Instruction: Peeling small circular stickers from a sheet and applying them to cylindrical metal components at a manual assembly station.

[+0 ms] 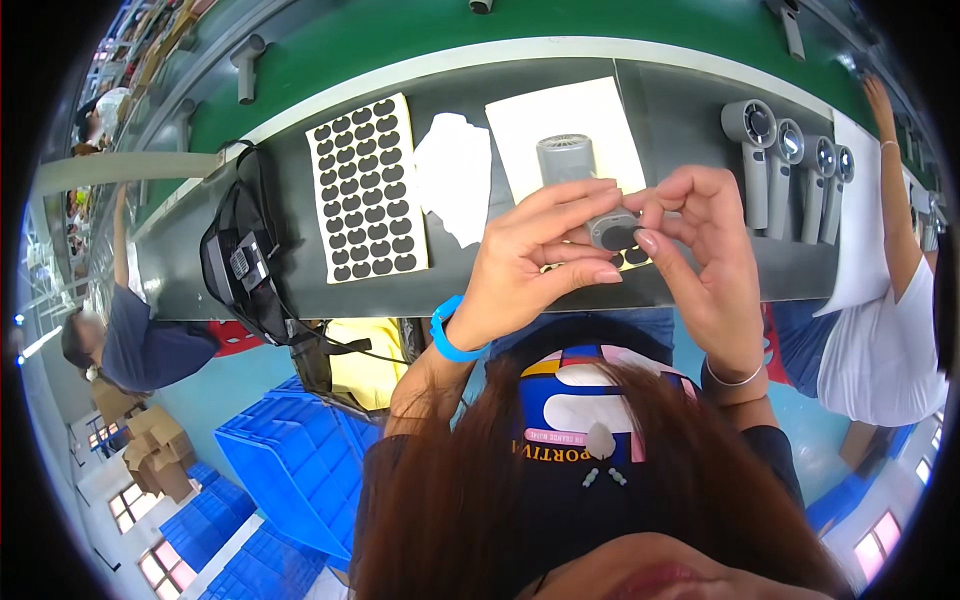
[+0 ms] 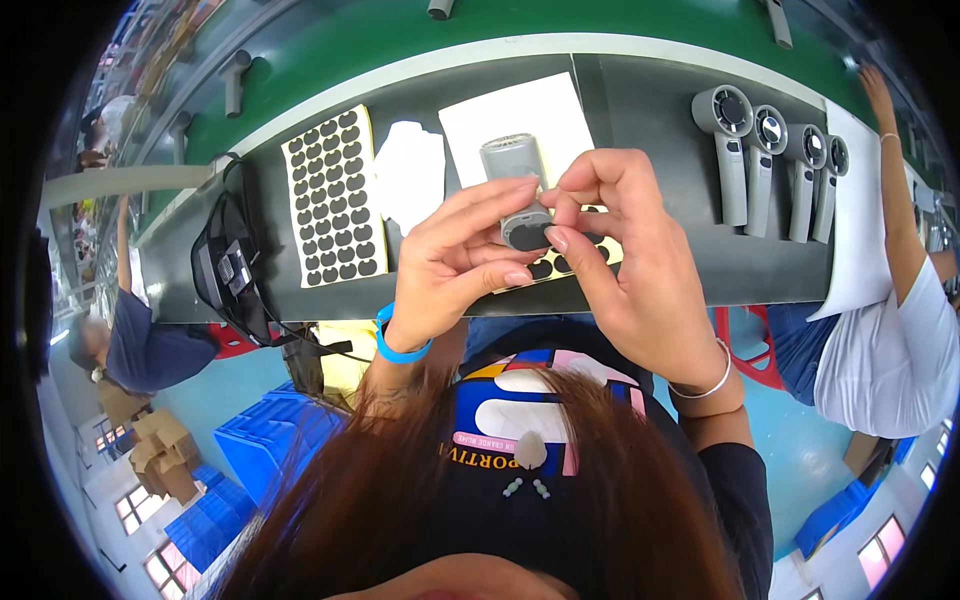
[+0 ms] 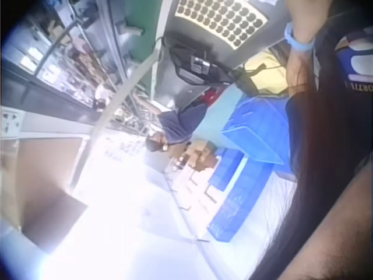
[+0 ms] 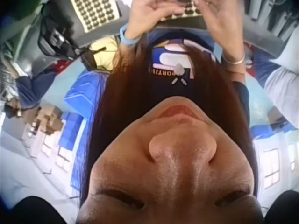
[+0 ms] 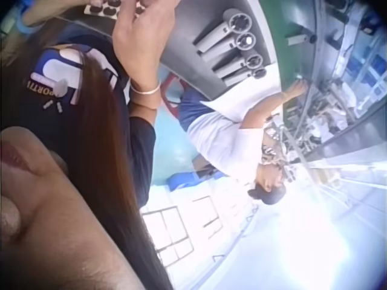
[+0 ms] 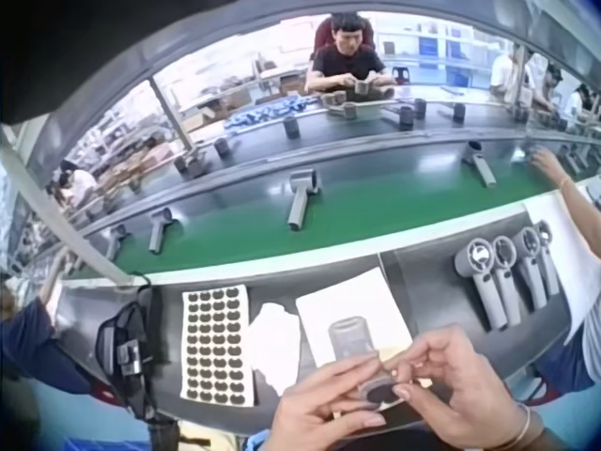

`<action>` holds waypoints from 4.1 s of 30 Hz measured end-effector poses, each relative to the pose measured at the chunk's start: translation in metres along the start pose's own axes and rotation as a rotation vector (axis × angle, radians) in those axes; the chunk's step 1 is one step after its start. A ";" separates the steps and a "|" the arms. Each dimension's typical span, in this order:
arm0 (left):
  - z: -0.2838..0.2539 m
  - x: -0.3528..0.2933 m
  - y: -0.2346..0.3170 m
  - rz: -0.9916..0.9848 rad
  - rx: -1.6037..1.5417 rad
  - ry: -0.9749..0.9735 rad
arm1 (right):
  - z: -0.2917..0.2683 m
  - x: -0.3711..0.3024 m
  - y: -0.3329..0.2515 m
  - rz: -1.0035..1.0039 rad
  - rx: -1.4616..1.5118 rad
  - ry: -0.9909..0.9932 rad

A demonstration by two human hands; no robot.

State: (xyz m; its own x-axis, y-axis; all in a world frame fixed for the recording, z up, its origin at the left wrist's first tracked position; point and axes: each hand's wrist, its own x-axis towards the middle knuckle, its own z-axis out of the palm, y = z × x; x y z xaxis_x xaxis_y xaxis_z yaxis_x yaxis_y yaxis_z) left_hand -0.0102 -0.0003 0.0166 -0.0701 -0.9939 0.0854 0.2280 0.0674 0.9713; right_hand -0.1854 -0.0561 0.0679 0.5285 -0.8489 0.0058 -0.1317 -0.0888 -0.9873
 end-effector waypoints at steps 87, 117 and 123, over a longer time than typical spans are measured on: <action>0.003 0.002 0.007 -0.038 -0.130 0.130 | -0.016 0.008 0.007 -0.051 -0.573 0.121; -0.084 0.067 -0.066 0.292 1.035 -0.168 | 0.041 0.022 0.119 -0.177 -0.683 0.192; -0.060 0.037 -0.078 0.270 1.050 -0.062 | 0.038 0.022 0.117 -0.192 -0.701 0.120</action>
State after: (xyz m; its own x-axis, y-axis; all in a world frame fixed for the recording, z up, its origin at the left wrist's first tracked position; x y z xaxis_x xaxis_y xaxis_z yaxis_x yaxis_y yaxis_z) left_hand 0.0276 -0.0481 -0.0697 -0.1975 -0.9309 0.3072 -0.6995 0.3534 0.6212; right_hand -0.1576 -0.0652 -0.0531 0.5060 -0.8326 0.2253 -0.5727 -0.5196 -0.6341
